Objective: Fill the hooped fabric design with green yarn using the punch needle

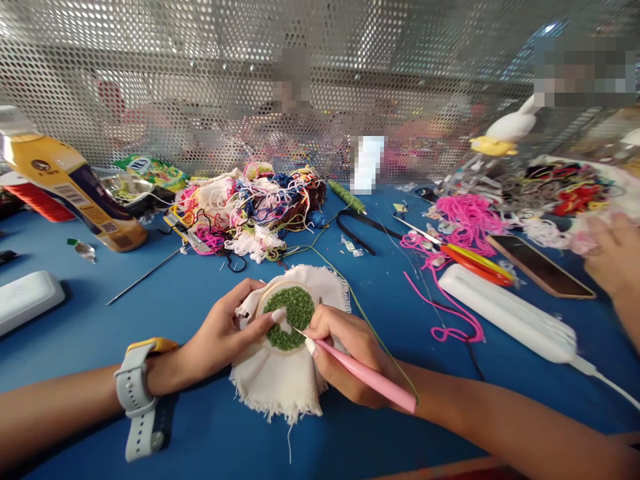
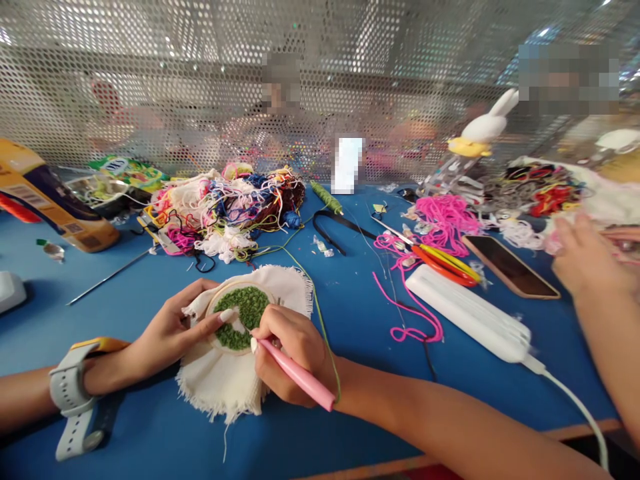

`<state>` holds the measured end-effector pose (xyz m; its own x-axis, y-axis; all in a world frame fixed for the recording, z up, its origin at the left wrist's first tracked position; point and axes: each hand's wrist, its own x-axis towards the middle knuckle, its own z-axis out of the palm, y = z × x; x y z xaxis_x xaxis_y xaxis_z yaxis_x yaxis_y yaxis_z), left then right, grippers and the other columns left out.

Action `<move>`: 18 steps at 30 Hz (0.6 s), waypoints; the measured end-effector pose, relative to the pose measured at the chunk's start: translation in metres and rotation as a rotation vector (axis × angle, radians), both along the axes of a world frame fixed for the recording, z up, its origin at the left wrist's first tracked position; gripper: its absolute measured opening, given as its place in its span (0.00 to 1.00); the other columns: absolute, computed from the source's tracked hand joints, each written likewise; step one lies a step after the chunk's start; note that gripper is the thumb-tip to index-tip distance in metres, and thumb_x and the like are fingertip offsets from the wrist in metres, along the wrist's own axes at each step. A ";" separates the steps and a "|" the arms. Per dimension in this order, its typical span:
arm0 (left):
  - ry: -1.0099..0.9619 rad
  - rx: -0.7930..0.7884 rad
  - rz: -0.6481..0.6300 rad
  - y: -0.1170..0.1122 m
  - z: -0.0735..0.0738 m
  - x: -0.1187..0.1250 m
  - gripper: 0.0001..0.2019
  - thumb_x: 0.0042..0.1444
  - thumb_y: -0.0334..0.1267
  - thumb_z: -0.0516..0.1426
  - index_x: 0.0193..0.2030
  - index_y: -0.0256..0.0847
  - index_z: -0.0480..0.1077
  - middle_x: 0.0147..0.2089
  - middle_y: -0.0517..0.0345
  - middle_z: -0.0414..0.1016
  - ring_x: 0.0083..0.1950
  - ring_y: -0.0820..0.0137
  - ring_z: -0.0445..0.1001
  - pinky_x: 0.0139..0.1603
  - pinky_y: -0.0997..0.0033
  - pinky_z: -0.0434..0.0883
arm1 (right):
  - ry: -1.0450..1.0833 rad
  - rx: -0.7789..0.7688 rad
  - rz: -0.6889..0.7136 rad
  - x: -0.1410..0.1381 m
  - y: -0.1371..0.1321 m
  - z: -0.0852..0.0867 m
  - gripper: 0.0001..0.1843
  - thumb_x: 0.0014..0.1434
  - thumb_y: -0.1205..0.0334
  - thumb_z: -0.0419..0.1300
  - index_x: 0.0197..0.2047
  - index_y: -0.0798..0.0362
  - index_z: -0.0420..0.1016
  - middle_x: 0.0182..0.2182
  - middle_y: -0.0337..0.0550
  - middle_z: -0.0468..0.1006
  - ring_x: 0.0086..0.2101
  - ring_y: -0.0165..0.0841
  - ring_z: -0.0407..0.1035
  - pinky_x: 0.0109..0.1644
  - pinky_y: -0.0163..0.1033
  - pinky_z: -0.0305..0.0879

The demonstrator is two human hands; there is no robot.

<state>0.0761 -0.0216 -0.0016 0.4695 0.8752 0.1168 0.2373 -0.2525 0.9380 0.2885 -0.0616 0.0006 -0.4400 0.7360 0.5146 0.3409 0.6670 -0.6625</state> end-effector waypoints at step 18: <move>0.011 0.054 -0.031 -0.002 -0.003 -0.004 0.12 0.58 0.40 0.56 0.47 0.39 0.63 0.37 0.60 0.68 0.36 0.74 0.67 0.36 0.78 0.69 | 0.057 0.039 -0.016 -0.012 0.009 -0.008 0.10 0.58 0.68 0.57 0.26 0.46 0.67 0.28 0.40 0.73 0.30 0.31 0.70 0.31 0.39 0.67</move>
<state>0.0724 -0.0235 -0.0047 0.4981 0.8526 0.1581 0.2389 -0.3102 0.9201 0.2769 -0.0524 -0.0070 -0.3973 0.7220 0.5665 0.3145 0.6871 -0.6550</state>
